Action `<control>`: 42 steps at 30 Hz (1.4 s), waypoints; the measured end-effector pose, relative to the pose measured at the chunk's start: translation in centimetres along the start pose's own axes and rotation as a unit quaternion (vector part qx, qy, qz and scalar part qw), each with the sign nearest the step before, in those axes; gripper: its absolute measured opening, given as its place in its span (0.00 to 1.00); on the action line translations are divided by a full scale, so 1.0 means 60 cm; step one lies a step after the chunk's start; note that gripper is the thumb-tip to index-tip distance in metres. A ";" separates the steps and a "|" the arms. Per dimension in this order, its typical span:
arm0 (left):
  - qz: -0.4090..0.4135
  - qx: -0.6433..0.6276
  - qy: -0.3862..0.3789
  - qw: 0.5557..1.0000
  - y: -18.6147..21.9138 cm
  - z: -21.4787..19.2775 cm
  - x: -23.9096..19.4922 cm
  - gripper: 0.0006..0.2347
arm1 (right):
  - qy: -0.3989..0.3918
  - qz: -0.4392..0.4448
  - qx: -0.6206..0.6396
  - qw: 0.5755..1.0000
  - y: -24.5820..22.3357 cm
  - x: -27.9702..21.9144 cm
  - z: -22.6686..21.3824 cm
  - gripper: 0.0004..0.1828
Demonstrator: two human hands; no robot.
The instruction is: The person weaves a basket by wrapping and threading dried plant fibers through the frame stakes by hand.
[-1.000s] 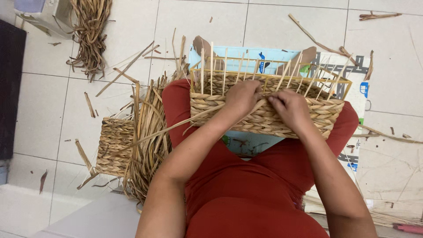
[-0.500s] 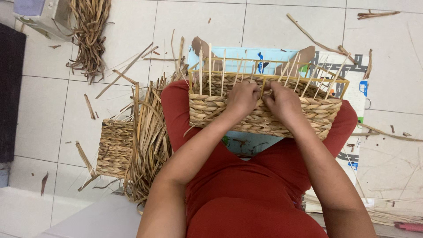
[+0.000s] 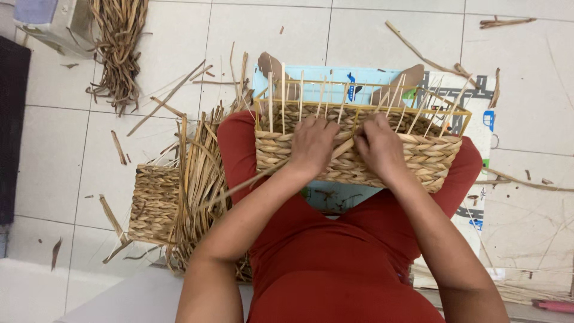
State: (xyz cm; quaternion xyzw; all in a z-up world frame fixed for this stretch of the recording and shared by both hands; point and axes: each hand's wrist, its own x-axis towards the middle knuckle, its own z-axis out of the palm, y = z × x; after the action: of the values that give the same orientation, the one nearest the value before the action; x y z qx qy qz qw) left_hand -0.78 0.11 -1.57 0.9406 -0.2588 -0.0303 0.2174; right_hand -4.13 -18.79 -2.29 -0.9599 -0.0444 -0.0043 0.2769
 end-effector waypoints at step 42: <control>-0.053 -0.319 -0.146 0.935 -0.056 -0.012 0.066 0.08 | -0.146 0.047 0.096 0.984 -0.031 0.034 -0.018 0.08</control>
State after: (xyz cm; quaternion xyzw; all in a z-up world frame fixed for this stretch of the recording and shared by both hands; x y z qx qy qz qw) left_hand 4.34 1.00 -2.14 0.8195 -0.2145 -0.2599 0.4635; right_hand -2.23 -17.61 -0.29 -0.9203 -0.0397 0.1527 0.3579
